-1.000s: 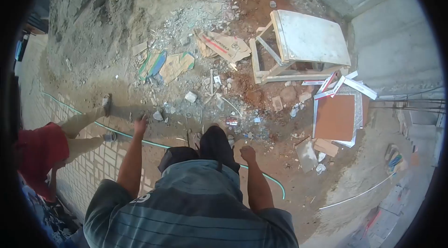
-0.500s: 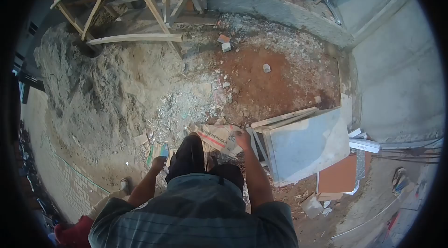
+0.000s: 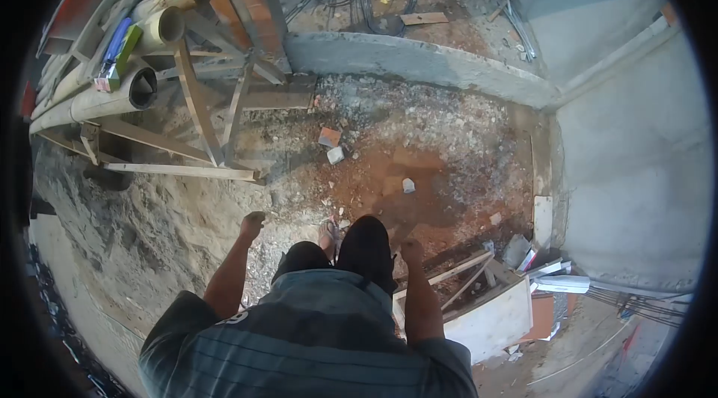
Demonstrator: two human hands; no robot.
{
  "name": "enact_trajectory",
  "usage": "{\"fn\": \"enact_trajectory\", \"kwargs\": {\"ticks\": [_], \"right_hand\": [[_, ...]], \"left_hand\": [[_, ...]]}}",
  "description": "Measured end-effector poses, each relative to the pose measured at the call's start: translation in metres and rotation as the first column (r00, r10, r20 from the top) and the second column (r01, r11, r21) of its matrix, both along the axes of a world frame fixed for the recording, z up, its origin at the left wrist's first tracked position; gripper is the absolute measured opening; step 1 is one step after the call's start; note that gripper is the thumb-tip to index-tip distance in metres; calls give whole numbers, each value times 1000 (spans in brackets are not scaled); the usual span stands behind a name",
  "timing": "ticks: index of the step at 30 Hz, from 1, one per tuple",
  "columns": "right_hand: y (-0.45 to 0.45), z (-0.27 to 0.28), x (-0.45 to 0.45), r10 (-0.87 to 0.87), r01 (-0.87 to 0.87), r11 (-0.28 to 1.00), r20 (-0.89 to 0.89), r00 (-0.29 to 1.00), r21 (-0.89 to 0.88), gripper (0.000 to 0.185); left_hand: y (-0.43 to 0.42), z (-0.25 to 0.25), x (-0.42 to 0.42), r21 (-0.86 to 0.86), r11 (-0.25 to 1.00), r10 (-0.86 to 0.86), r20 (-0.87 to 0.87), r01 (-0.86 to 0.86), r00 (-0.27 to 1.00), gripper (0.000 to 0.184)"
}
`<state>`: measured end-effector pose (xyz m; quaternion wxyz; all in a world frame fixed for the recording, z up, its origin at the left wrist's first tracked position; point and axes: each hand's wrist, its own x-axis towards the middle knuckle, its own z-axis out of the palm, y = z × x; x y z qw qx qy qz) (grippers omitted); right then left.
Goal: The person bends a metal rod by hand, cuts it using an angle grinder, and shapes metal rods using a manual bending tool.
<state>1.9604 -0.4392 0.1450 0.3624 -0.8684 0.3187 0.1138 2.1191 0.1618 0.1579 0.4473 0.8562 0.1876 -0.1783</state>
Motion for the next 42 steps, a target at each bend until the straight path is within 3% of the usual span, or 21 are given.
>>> {"fn": "enact_trajectory", "kwargs": {"ticks": [3,7,9,10,11,12,13,14,16,17,18,20,23,25,28,29,30,31,33,39,42], "right_hand": [[-58,25,42,98,-102,995,-271,958,-1,26],[-148,-9,133,250,-346,912,-370,895,-222,25],[-187,1,216,52,-106,990,-450,892,-95,29],[-216,-9,263,369,-502,831,-436,821,-241,30],[-232,-22,306,621,-773,518,-461,634,-365,31],[-239,-14,344,431,-473,857,-220,875,-204,29],[-248,0,400,104,-102,993,-53,993,55,28],[-249,32,454,144,-144,990,42,989,-7,27],[-253,68,553,253,-248,967,304,918,-56,26],[-260,69,597,302,-316,948,462,834,-49,26],[-260,81,642,319,-336,941,463,827,-48,26],[-253,115,712,127,-193,946,250,960,260,26],[-251,127,784,217,-280,942,300,929,187,26],[-255,125,817,278,-319,935,235,931,155,26],[-279,99,845,382,-407,910,227,896,76,24],[-287,107,849,464,-468,884,160,871,-17,24],[-293,108,852,492,-494,869,123,862,-21,24],[-300,111,864,517,-516,856,90,851,-30,24],[-316,105,887,519,-514,854,55,853,-78,24],[-353,67,963,599,-597,777,-54,799,-200,22],[-322,107,1025,583,-601,798,-200,787,-41,20]], "left_hand": [[-93,137,189,-339,939,140,253,-48,957,37],[-171,232,321,-259,966,108,377,-7,920,37],[-194,216,354,-216,976,87,355,-9,931,36],[-206,200,361,-170,984,105,304,-55,947,35],[-212,182,361,-111,990,109,252,-83,961,35],[-212,142,352,-44,993,119,268,-111,956,34],[-224,124,336,-122,978,190,171,-170,967,36],[-247,138,327,-37,982,181,-68,-184,981,37],[-256,86,285,-70,990,104,-192,-119,976,33],[-252,54,261,51,983,-176,-17,176,984,32],[-254,38,248,220,875,-461,111,431,880,30],[-286,69,243,12,996,-75,-401,87,913,28],[-306,71,252,6,985,-164,-245,171,956,32],[-313,62,295,-3,997,-66,-478,74,876,34],[-328,35,378,101,992,-47,-254,74,966,32],[-342,65,419,-16,927,342,-381,-376,859,32],[-351,76,453,-128,871,431,-264,-475,863,33],[-357,94,498,-123,866,439,-281,-485,854,33],[-349,82,565,69,979,192,33,-193,981,32],[-353,192,738,-107,920,392,254,-377,884,38],[-346,248,785,-191,870,493,342,-455,800,35]]}}
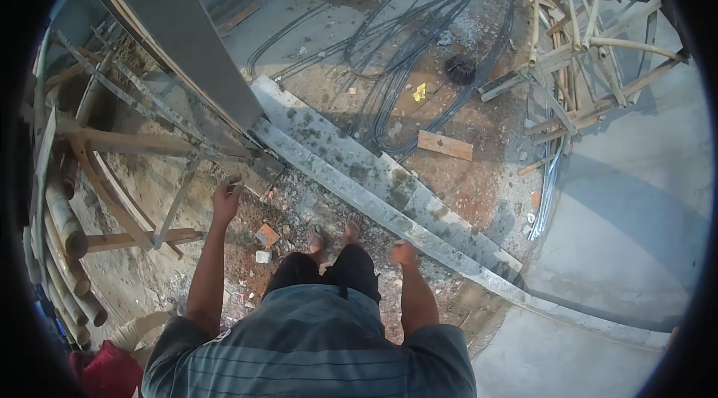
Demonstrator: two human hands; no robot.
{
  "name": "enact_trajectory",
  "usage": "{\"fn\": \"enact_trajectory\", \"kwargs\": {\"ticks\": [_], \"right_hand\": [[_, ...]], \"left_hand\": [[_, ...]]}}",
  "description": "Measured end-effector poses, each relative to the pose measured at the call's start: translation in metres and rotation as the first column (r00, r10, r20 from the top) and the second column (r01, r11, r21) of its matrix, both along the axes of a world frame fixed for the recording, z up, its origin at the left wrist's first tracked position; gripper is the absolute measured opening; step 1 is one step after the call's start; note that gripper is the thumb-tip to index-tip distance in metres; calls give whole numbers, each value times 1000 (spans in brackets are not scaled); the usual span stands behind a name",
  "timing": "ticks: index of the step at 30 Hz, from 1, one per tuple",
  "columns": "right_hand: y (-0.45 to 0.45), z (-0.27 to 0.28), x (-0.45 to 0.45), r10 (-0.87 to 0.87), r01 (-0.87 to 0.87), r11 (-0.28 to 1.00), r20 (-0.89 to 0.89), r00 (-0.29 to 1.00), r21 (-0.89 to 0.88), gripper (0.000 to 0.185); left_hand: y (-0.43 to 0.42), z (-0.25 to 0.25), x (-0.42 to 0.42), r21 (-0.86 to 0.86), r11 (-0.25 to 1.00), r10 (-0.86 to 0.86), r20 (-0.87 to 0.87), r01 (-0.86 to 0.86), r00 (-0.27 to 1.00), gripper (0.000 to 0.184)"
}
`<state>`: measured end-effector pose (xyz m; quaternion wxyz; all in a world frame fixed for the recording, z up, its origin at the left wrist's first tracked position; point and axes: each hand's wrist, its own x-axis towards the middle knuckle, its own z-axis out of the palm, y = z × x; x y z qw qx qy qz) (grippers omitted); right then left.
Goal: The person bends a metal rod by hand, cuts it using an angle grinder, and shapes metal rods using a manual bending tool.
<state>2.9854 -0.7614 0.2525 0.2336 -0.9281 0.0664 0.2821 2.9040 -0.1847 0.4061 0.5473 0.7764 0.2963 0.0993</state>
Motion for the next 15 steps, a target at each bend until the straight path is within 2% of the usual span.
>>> {"fn": "enact_trajectory", "kwargs": {"ticks": [1,3,5,7,9,11,12,15], "right_hand": [[-6,-30,14,8,-19,997,136,991,79,20],[14,-56,53,12,-21,996,102,995,89,21],[30,-65,101,-5,-3,996,81,997,89,22],[57,-44,140,91,-116,987,208,974,111,24],[82,-10,183,71,-92,977,110,991,195,25],[85,-61,215,110,-126,950,73,991,286,24],[90,-68,230,146,-151,944,40,989,292,24],[101,-156,254,193,-182,947,-16,981,263,24]], "left_hand": [[9,7,18,27,999,30,28,-31,999,36],[25,15,51,124,982,135,80,-144,988,35],[38,44,96,334,910,179,221,-247,959,32],[63,79,144,541,779,133,351,-316,927,29],[74,140,186,704,618,65,399,-351,915,32],[72,165,216,731,587,3,427,-347,904,32],[68,165,228,767,543,27,392,-342,920,31],[62,84,242,816,507,26,308,-278,951,32]]}}
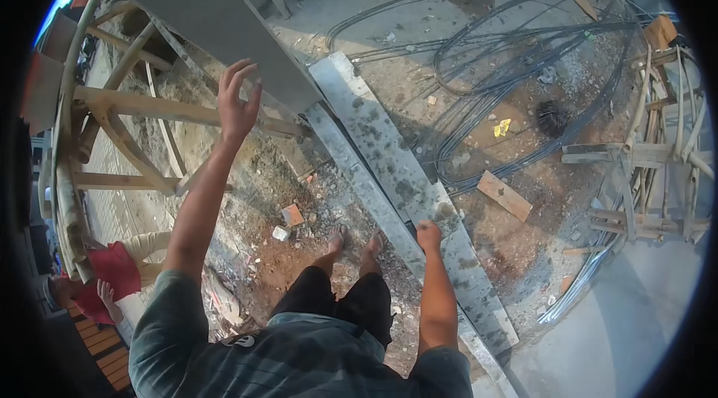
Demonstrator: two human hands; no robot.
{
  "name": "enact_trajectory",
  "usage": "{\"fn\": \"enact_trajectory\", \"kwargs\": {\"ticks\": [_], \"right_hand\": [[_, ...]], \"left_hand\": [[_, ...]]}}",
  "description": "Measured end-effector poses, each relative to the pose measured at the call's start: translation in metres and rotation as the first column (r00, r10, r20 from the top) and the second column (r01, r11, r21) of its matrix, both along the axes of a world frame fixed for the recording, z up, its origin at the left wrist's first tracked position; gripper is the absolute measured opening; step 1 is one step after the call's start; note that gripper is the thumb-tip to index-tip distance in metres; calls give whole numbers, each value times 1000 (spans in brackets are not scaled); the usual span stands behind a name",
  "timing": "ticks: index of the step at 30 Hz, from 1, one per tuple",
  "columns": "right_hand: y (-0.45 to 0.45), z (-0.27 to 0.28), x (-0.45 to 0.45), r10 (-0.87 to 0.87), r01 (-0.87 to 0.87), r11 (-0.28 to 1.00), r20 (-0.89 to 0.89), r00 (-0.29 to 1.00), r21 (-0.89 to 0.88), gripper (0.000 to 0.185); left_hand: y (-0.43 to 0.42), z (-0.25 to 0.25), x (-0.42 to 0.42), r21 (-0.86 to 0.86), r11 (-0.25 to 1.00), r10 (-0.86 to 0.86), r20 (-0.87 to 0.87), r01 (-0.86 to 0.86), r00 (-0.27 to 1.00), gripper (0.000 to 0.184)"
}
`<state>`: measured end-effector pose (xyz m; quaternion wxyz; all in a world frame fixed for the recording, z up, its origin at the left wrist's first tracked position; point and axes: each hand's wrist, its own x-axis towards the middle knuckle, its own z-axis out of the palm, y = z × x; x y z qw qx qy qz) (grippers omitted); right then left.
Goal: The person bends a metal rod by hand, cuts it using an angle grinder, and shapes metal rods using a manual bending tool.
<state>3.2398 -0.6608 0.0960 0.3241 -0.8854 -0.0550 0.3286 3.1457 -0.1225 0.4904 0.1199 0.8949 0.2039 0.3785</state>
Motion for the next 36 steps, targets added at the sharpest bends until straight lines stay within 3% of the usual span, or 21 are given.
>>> {"fn": "enact_trajectory", "kwargs": {"ticks": [1,3,5,7,8,10,13,15,17,21,23,25,29,33,35,36], "right_hand": [[-7,-30,2,5,-5,999,7,1000,-46,24],[-4,-35,24,102,-96,990,56,993,-107,23],[4,-43,46,48,-40,994,78,996,-102,22],[12,-59,73,42,-38,992,32,999,-119,21],[19,-75,86,42,-35,990,46,998,-140,21],[26,-118,104,40,-31,984,48,998,-176,21],[38,-186,124,101,-81,974,86,991,-210,20],[54,-211,139,191,-197,963,-52,980,-183,25],[63,-264,144,269,-263,933,-9,963,-244,33],[92,-326,166,279,-271,928,-2,960,-255,36],[109,-349,179,177,-190,948,-71,982,-255,38],[119,-381,191,212,-213,942,-32,977,-261,40],[147,-448,208,280,-243,953,214,936,-182,43],[183,-490,207,236,-209,966,191,953,-152,44],[195,-482,200,191,-185,960,8,982,-209,47],[197,-477,206,191,-186,961,8,981,-205,47]], "left_hand": [[-10,-36,9,-6,999,-38,-26,38,999,33],[-32,-105,13,-103,991,-93,-81,85,992,36],[-66,-179,8,-401,916,-71,-105,23,992,39],[-103,-275,-5,-555,819,-12,-269,-145,963,49],[-121,-326,-12,-571,809,-35,-280,-137,959,49],[-155,-414,-21,-487,819,21,-501,-303,865,59],[-186,-498,-2,-390,874,14,-578,-291,816,65],[-196,-556,11,-351,892,16,-606,-285,795,65],[-201,-586,29,-131,936,167,-652,-326,740,65],[-201,-602,30,-165,927,205,-526,-336,825,67],[-200,-606,23,-150,931,198,-557,-332,806,68],[-198,-608,26,-115,933,217,-576,-341,788,68],[-189,-607,23,-141,948,162,-553,-284,817,65],[-186,-605,19,-156,945,130,-626,-287,769,62],[-187,-608,16,-176,944,110,-628,-278,770,62],[-188,-612,19,-188,940,113,-615,-285,780,60]]}}
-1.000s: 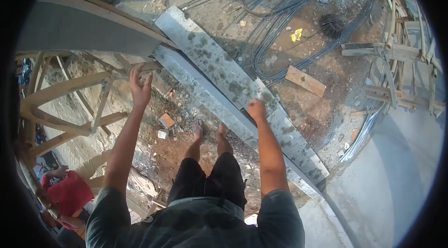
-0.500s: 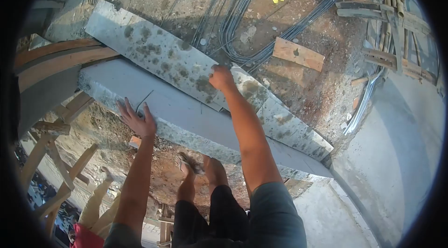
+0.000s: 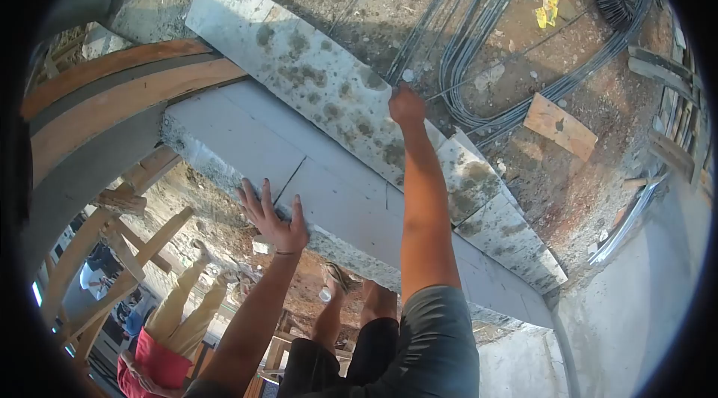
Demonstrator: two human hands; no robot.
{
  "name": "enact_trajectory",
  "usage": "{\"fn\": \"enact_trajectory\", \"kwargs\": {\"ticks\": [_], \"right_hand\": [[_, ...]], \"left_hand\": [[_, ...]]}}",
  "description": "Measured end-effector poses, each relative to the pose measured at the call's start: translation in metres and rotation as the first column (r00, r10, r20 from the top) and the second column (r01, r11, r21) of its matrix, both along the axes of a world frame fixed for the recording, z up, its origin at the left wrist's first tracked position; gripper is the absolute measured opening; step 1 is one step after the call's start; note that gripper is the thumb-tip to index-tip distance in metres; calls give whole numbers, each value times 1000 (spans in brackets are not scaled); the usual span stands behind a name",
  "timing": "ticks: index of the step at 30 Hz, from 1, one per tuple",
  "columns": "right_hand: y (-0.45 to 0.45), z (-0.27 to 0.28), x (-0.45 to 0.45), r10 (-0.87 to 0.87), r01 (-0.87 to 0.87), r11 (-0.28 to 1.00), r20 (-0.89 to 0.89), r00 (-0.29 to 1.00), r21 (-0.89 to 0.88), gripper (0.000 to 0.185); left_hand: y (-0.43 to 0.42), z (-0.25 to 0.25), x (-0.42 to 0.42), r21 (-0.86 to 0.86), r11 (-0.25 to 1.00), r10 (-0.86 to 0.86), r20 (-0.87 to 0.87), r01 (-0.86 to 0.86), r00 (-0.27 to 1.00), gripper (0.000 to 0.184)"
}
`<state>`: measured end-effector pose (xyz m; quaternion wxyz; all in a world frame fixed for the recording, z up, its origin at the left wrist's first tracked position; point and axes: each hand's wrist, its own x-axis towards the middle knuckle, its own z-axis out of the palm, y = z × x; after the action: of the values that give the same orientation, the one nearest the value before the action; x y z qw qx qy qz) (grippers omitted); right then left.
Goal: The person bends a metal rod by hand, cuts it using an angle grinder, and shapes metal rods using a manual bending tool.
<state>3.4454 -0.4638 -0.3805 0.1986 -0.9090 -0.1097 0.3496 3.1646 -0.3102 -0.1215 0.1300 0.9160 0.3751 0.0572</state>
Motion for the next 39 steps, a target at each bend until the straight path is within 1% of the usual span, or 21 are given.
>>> {"fn": "enact_trajectory", "kwargs": {"ticks": [2,3,5,6,7,9,11,12,14,15,17,18,20,23,24,25,27,28,32,34,39], "right_hand": [[2,1,12,-111,97,979,-74,991,-177,55],[0,-5,22,-106,94,983,-72,992,-158,55],[-25,-44,32,59,-108,978,-260,964,-179,60],[-21,-35,37,62,-109,978,-256,965,-176,60],[-19,-16,38,72,-107,991,-364,929,-78,63],[-16,-9,39,82,-88,996,-470,879,9,66],[-16,-18,41,74,-200,970,-618,783,-138,57],[-19,-20,39,66,-196,970,-620,781,-144,57],[-17,-14,43,399,-469,878,-390,830,-99,57],[-12,-12,48,399,-468,878,-388,831,-101,57],[1,2,60,511,-677,701,-505,695,-223,66],[0,5,61,509,-673,704,-499,701,-227,66],[-8,-1,53,577,-678,731,-462,674,-76,58],[-11,-10,44,483,-636,755,-522,703,-157,56],[-15,-16,33,516,-610,779,-404,755,-144,53],[-15,-7,31,513,-607,780,-399,760,-152,53],[-13,11,33,604,-684,718,-369,706,-134,50],[-13,14,33,615,-683,718,-336,713,-135,45],[-11,37,32,614,-671,718,-287,735,-182,42],[-9,52,29,604,-675,688,-305,736,-266,41],[-9,72,24,573,-649,705,-310,759,-285,38]], "left_hand": [[1,3,4,11,1000,-15,-10,15,1000,59],[3,5,6,14,999,-32,-26,33,999,58],[4,5,9,1,1000,-13,-14,13,1000,54],[3,6,9,-7,1000,-16,-2,16,1000,51],[2,5,9,-19,1000,-20,7,20,1000,49],[2,5,10,-28,1000,-15,4,15,1000,47],[1,5,7,-45,999,-19,-6,18,1000,45],[0,4,6,-45,999,-16,-23,15,1000,43],[1,3,7,-39,999,-11,-33,10,999,42],[1,4,8,-29,999,-19,-30,19,999,41],[-1,6,8,-19,999,-32,-22,31,999,40],[-1,7,9,-19,999,-29,-35,28,999,39],[0,7,11,-15,999,-29,-37,28,999,39],[-2,9,13,-8,999,-42,-50,42,998,38],[-2,9,14,-3,999,-41,-67,40,997,38],[-2,11,14,3,999,-37,-84,38,996,37],[-3,8,13,-32,999,-4,-37,3,999,36],[-4,9,14,-29,1000,-3,-40,2,999,36],[-1,13,15,1,1000,-31,-68,31,997,35],[-4,14,13,3,999,-52,-90,53,995,35],[-2,11,13,-2,999,-36,-63,36,997,34]]}}
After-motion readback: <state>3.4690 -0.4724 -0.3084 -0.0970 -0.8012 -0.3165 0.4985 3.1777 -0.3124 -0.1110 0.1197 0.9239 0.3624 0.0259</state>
